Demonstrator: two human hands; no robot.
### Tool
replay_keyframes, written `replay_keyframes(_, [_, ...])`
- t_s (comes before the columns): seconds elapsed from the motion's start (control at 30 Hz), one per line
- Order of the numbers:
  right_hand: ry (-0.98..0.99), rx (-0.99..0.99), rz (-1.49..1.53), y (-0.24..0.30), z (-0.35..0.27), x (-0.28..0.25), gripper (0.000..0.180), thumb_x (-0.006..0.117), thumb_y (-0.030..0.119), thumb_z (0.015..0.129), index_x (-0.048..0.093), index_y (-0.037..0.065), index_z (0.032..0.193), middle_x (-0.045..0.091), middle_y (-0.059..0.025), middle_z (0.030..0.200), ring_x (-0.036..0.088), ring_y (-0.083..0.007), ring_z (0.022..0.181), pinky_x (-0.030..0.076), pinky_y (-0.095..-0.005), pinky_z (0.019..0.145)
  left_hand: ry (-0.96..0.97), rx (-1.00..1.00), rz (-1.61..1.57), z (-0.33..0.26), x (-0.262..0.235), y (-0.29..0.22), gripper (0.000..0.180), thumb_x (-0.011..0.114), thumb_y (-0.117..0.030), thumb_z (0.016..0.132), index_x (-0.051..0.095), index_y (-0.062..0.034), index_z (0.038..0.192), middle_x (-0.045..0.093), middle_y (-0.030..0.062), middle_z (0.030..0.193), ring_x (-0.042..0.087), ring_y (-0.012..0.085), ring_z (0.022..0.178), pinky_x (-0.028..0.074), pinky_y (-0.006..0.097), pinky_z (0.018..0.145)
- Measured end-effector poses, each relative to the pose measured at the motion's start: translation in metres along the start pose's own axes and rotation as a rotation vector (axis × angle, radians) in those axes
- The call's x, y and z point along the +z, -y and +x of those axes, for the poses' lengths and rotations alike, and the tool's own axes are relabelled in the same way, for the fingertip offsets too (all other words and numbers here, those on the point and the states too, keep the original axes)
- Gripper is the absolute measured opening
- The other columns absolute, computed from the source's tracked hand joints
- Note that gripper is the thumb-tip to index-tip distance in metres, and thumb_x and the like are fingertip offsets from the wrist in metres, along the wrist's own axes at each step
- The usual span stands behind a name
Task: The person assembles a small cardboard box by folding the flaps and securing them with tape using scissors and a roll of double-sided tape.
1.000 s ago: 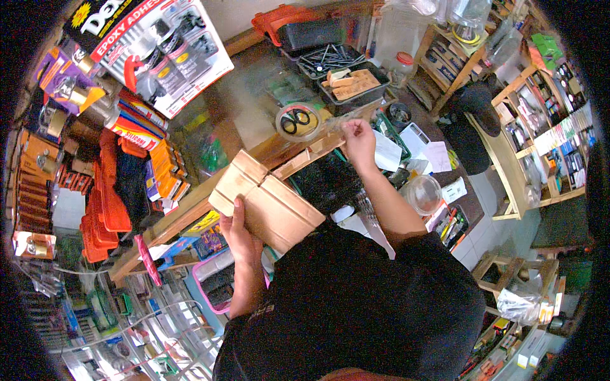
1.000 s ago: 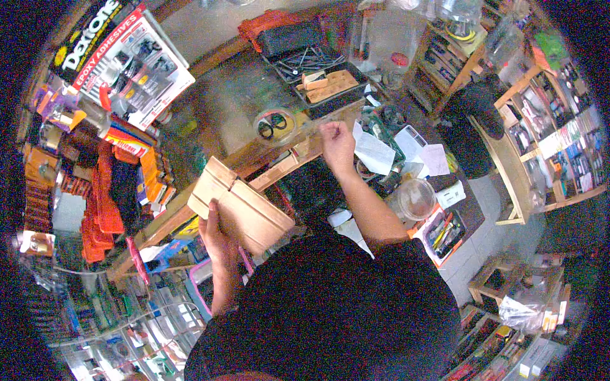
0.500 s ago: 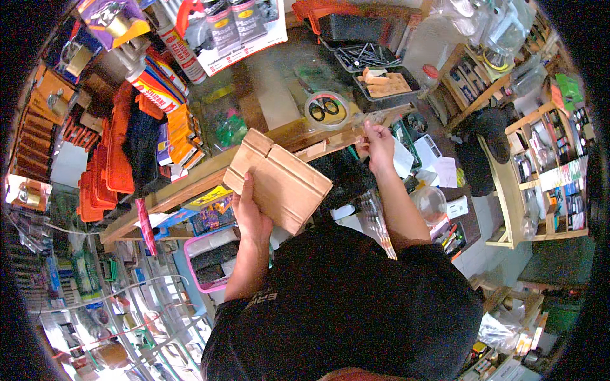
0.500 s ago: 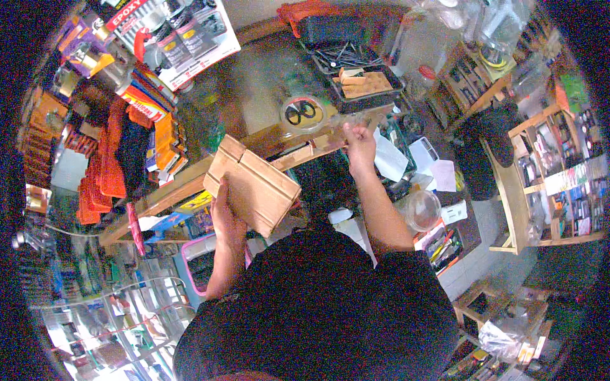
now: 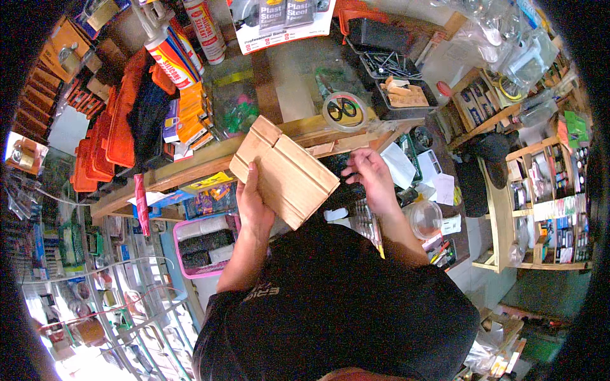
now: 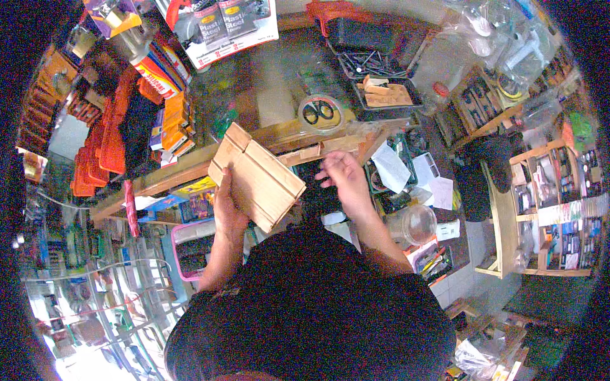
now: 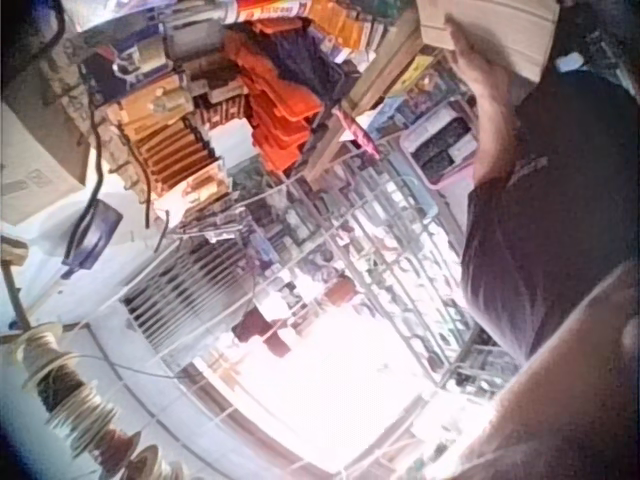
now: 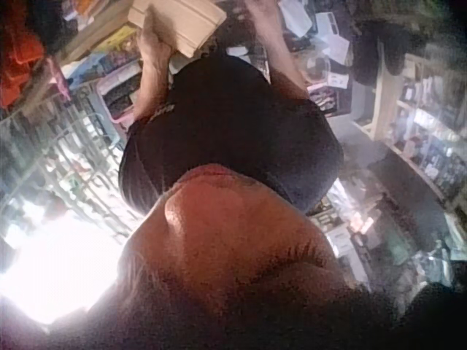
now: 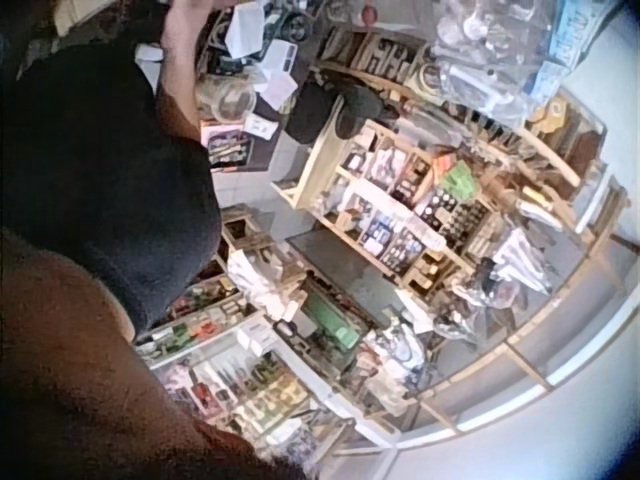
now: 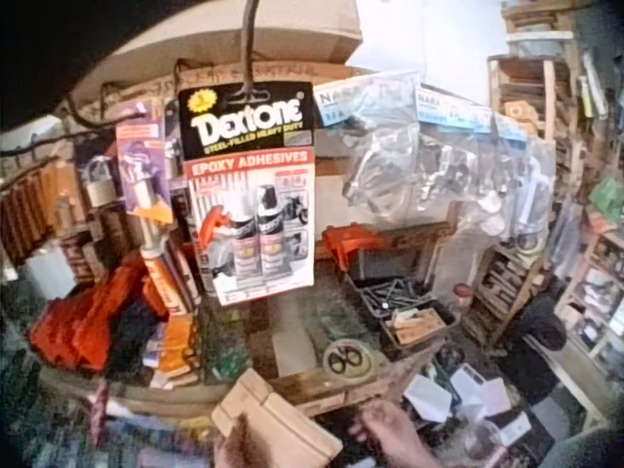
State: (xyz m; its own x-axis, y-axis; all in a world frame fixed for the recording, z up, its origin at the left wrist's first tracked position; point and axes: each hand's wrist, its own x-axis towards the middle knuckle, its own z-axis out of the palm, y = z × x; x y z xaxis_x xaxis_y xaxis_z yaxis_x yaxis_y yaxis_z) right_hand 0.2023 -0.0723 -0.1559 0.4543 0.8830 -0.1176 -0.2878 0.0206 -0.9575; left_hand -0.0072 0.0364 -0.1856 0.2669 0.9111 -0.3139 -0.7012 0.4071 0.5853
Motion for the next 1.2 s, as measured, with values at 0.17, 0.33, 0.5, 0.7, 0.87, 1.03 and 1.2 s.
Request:
replay_keyframes(0.17, [0.333,-0.249,-0.345,0.019,-0.018,0.023,0.028,0.06,-0.001,0.086,0.052,0.001,0.112,0.053,-0.0048,0.105,0.052,-0.0102,0.095,0.045,-0.0257,0.083,0.004,0.052,0.049,-0.009,0.014,-0.001,0.034,0.057,-0.021,0.092,0.048,-0.0059,0.12,0.059,0.0067,0.111,0.058,0.021,0.099,0.048,0.037,0.087])
replay_keyframes(0.33, [0.202,-0.281,-0.472,0.014,-0.014,0.029,0.025,0.062,-0.002,0.084,0.053,0.001,0.107,0.052,-0.004,0.099,0.052,-0.0105,0.092,0.045,-0.0244,0.081,0.053,0.109,0.047,-0.014,0.017,0.001,0.037,0.054,-0.024,0.093,0.044,-0.0084,0.125,0.055,0.0057,0.119,0.054,0.0209,0.107,0.045,0.039,0.09])
replay_keyframes(0.5, [0.21,-0.471,-0.512,0.014,-0.011,0.023,0.019,0.062,-0.003,0.083,0.054,0.001,0.1,0.053,-0.0059,0.097,0.054,-0.0125,0.091,0.046,-0.0245,0.08,0.255,0.065,0.067,-0.006,-0.018,0.01,0.048,0.045,-0.032,0.096,0.032,-0.0119,0.138,0.042,0.0052,0.136,0.04,0.0221,0.125,0.034,0.045,0.099])
replay_keyframes(0.7, [0.22,-0.679,-0.705,0.022,-0.015,0.022,0.017,0.063,-0.003,0.078,0.055,0.002,0.092,0.053,-0.0133,0.102,0.058,-0.025,0.088,0.045,-0.0324,0.082,0.3,0.159,0.102,-0.026,-0.018,-0.004,0.059,0.051,-0.031,0.094,0.024,-0.0095,0.142,0.041,0.0078,0.135,0.041,0.0246,0.124,0.036,0.045,0.1])
replay_keyframes(0.87, [0.268,-0.66,-0.739,0.023,-0.014,0.022,0.018,0.058,-0.005,0.077,0.056,0.002,0.094,0.054,-0.0142,0.107,0.055,-0.0287,0.102,0.044,-0.0343,0.087,0.236,0.49,0.273,-0.042,-0.017,-0.015,0.066,0.06,-0.021,0.09,0.021,-0.0122,0.142,0.05,0.0081,0.114,0.047,0.0215,0.113,0.04,0.04,0.097])
replay_keyframes(1.03, [0.438,-0.491,-0.856,0.019,-0.016,0.025,0.029,0.059,-0.004,0.075,0.058,0.001,0.104,0.042,-0.0171,0.131,0.047,-0.0317,0.118,0.039,-0.037,0.099,0.227,0.651,0.455,-0.055,-0.014,-0.017,0.05,0.072,-0.014,0.081,0.038,-0.0089,0.117,0.053,0.0098,0.11,0.058,0.0206,0.094,0.048,0.033,0.084])
replay_keyframes(1.2, [0.434,-0.627,-0.908,0.013,-0.017,0.032,0.049,0.077,0.02,0.067,0.061,0.01,0.111,0.024,-0.0207,0.144,0.025,-0.0422,0.133,0.025,-0.0503,0.108,0.371,0.668,0.691,-0.063,-0.035,-0.013,0.037,0.075,-0.013,0.077,0.047,-0.0032,0.099,0.059,0.0133,0.106,0.056,0.0262,0.102,0.044,0.039,0.09])
